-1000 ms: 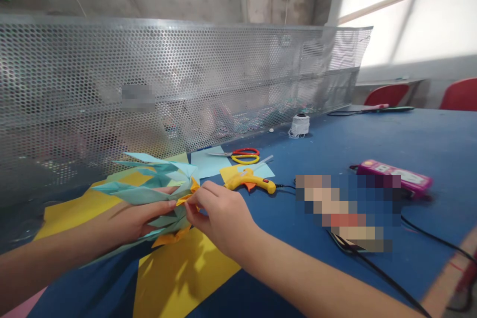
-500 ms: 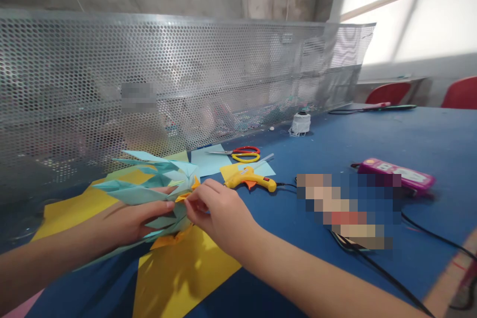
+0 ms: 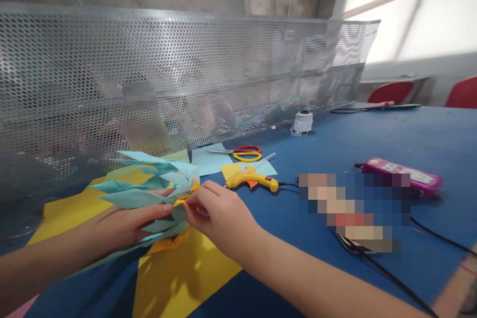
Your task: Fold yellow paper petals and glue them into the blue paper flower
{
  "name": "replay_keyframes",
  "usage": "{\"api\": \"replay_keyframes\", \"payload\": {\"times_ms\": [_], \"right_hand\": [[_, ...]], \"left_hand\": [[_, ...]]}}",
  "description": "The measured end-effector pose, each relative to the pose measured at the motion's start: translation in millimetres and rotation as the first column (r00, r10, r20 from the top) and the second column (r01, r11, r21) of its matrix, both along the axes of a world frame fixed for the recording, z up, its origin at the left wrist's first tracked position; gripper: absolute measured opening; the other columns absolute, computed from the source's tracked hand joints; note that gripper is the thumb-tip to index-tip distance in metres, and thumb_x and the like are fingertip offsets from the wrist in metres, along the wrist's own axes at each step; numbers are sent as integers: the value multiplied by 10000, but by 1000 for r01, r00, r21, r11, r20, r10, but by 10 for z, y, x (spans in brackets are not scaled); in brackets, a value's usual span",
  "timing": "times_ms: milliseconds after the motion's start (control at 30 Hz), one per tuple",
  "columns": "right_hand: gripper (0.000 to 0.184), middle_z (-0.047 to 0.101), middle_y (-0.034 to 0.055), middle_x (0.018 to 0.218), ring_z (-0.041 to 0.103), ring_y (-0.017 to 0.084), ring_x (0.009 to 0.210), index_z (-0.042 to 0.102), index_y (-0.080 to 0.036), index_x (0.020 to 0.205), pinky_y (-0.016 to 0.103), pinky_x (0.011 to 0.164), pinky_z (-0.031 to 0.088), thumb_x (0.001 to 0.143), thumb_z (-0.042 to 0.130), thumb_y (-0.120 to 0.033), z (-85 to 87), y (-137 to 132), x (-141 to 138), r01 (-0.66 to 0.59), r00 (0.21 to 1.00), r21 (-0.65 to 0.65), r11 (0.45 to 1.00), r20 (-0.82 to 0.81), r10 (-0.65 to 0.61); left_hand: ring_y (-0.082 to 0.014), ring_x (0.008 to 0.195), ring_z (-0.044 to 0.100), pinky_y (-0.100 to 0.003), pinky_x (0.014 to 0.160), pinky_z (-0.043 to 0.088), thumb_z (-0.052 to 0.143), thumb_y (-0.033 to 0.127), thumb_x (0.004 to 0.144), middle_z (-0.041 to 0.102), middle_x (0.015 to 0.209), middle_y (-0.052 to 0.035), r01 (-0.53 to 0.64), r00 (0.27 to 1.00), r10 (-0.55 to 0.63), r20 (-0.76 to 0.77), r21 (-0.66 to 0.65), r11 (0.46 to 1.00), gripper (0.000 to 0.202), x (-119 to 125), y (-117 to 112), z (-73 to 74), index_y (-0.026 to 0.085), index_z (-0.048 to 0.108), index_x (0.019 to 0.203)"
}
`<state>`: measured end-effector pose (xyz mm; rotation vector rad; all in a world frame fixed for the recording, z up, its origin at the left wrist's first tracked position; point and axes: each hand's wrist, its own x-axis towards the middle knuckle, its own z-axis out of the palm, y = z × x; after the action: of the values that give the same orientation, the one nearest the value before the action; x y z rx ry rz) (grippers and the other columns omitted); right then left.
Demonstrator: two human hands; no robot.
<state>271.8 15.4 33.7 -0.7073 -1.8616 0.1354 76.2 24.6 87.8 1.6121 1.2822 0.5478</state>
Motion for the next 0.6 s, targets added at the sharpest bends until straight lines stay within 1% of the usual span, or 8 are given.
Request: {"api": "replay_keyframes", "payload": {"times_ms": [167,267,367,433,467,533,600], "right_hand": [[115,519,-3,688,520,120,607,606,-169,775,236,573,453,878,571,-129,-4,-2,0,-50,999,-25,998,-11,50],[99,555,22,758,550,134,670,636,-170,845,253,630,474,905,558,-164,3,-15,0,-105,994,-59,993,-19,104],[92,576,22,819,571,135,732,652,-196,895,257,685,475,901,565,-165,23,-39,-12,-159,986,-126,979,-62,152],[63,554,-8,779,544,127,699,634,-216,894,251,653,452,864,614,-164,40,-51,-24,-158,982,-203,966,-130,133],[84,529,-26,748,515,123,667,610,-222,894,249,624,434,837,651,-176,48,-53,-30,-147,979,-254,956,-178,103],[241,449,-64,697,435,115,602,534,-234,907,247,565,391,773,735,-244,61,-49,-42,-127,958,-375,918,-286,16],[407,414,-77,704,405,113,597,485,-239,927,248,551,375,691,805,-328,73,-35,-54,-159,927,-501,850,-372,-46]], "left_hand": [[-354,1279,497,-495,1077,378,706,489,734,657,1269,-72,17,999,-14,-51,58,998,570,25,-42,80,254,623,1248],[-362,1297,472,-478,1097,356,735,514,697,623,1320,-63,16,997,-7,-79,111,994,592,34,-51,104,245,650,1217],[-362,1240,531,-475,1070,390,710,562,702,657,1272,-42,-9,994,25,-107,151,988,548,24,-69,129,268,679,1165],[-342,1180,584,-442,1028,442,697,572,712,700,1197,-16,-13,992,34,-124,171,985,486,3,-91,152,296,701,1111],[-331,1159,600,-420,1005,465,695,572,716,713,1168,-5,-11,991,35,-131,179,984,461,-12,-102,163,307,706,1093],[-318,1150,606,-393,974,492,697,569,720,717,1157,3,-14,989,42,-142,193,981,444,-46,-124,178,319,703,1087],[-311,1168,592,-394,983,483,692,570,730,695,1199,4,-20,987,51,-150,205,978,448,-84,-143,179,330,688,1108]]}}
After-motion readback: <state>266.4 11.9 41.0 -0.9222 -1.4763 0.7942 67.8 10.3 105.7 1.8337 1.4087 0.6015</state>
